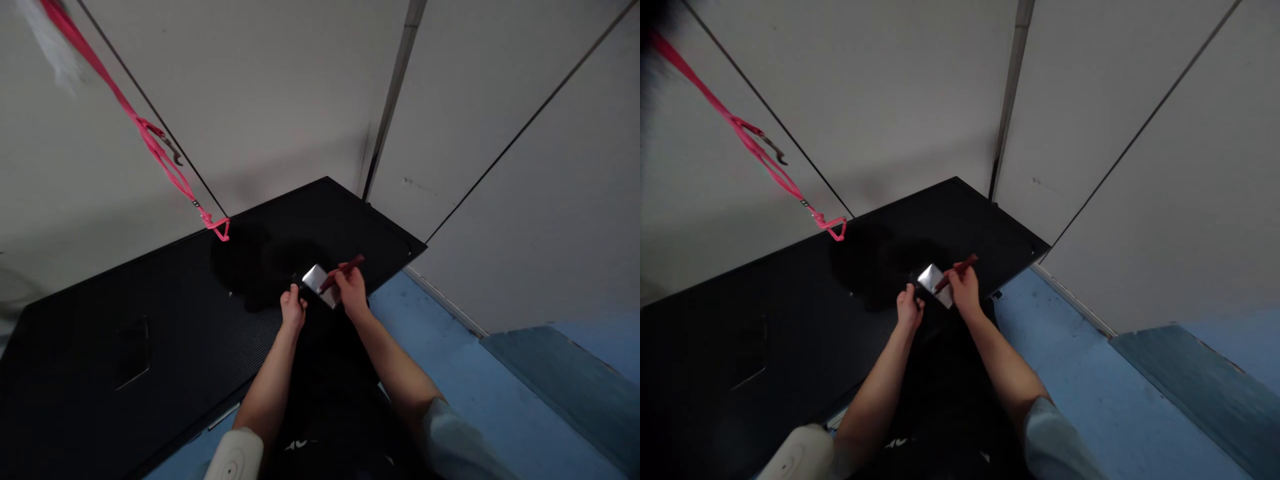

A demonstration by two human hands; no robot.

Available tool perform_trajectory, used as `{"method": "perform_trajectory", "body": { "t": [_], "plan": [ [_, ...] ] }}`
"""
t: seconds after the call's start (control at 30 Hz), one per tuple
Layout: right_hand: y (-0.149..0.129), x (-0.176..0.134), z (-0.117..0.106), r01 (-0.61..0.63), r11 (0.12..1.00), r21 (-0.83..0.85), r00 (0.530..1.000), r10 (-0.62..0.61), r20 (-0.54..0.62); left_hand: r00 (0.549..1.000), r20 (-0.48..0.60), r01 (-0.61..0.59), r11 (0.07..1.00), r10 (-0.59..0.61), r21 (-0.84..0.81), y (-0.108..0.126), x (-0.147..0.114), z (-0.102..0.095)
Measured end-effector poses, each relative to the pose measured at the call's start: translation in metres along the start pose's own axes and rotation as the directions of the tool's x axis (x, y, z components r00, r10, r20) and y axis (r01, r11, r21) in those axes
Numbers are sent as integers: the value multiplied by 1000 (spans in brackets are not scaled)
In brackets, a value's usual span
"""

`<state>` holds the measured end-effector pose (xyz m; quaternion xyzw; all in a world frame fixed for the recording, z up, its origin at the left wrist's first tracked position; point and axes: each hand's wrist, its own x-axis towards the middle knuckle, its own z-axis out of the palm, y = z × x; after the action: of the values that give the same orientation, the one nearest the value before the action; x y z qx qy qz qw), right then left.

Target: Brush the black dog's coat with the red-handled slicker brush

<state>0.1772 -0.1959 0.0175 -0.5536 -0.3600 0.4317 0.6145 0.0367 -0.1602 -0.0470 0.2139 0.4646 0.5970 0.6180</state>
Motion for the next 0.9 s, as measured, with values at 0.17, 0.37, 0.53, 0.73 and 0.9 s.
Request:
{"method": "perform_trajectory", "body": {
  "t": [0.17,0.37,0.53,0.73,0.9],
  "plan": [
    [-10,-2,-6,287,958,-20,916,-280,-286,999,18,31,996,-33,79,6,-2,-3],
    [-7,4,5,158,987,-35,972,-162,-171,995,67,59,986,-70,158,13,-10,-20],
    [-15,-12,8,223,975,-7,969,-222,-108,992,61,88,959,-108,269,25,-23,-45],
    [-21,-32,23,243,969,47,957,-231,-178,994,43,82,957,-97,277,35,-43,-64],
    [-25,-47,27,96,992,77,982,-107,155,996,40,66,967,-78,248,43,-60,-75]
  ]
}}
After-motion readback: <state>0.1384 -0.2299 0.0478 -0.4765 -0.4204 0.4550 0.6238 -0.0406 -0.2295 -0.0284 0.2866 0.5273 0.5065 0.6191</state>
